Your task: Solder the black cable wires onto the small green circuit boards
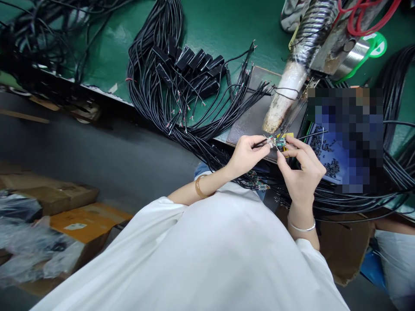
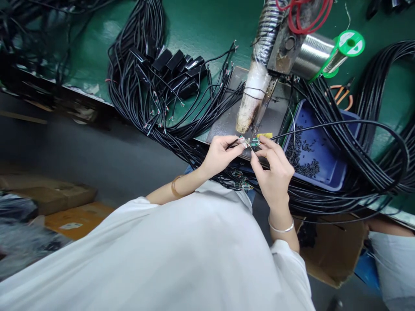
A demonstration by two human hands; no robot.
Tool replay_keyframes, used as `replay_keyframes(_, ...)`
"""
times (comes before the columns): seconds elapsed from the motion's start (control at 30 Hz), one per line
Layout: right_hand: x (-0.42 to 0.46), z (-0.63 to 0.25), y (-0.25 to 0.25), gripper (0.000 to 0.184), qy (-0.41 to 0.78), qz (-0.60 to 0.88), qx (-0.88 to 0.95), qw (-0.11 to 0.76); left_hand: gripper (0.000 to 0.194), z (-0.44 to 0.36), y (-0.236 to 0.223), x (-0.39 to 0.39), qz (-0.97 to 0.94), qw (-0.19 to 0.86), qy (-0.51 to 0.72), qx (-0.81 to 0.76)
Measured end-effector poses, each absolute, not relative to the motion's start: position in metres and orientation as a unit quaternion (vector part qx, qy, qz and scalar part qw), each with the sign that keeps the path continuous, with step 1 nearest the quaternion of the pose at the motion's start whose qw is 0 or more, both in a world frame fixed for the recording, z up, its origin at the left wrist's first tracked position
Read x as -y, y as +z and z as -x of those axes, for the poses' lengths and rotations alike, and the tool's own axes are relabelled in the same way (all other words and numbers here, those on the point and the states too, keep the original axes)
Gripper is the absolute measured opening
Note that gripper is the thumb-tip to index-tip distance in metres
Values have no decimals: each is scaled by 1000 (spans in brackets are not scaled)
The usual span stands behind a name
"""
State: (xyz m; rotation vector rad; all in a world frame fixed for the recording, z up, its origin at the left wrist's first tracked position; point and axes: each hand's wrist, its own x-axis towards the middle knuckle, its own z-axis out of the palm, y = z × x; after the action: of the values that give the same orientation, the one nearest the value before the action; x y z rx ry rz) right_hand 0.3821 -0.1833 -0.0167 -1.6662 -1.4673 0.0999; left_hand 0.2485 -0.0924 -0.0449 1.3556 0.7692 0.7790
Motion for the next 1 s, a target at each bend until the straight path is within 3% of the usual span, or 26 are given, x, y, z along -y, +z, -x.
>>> replay_keyframes(1.0, 182, -384, -16, 4, 50, 663, 601, 443, 23, -247, -36, 88, -613, 624, 327, -358)
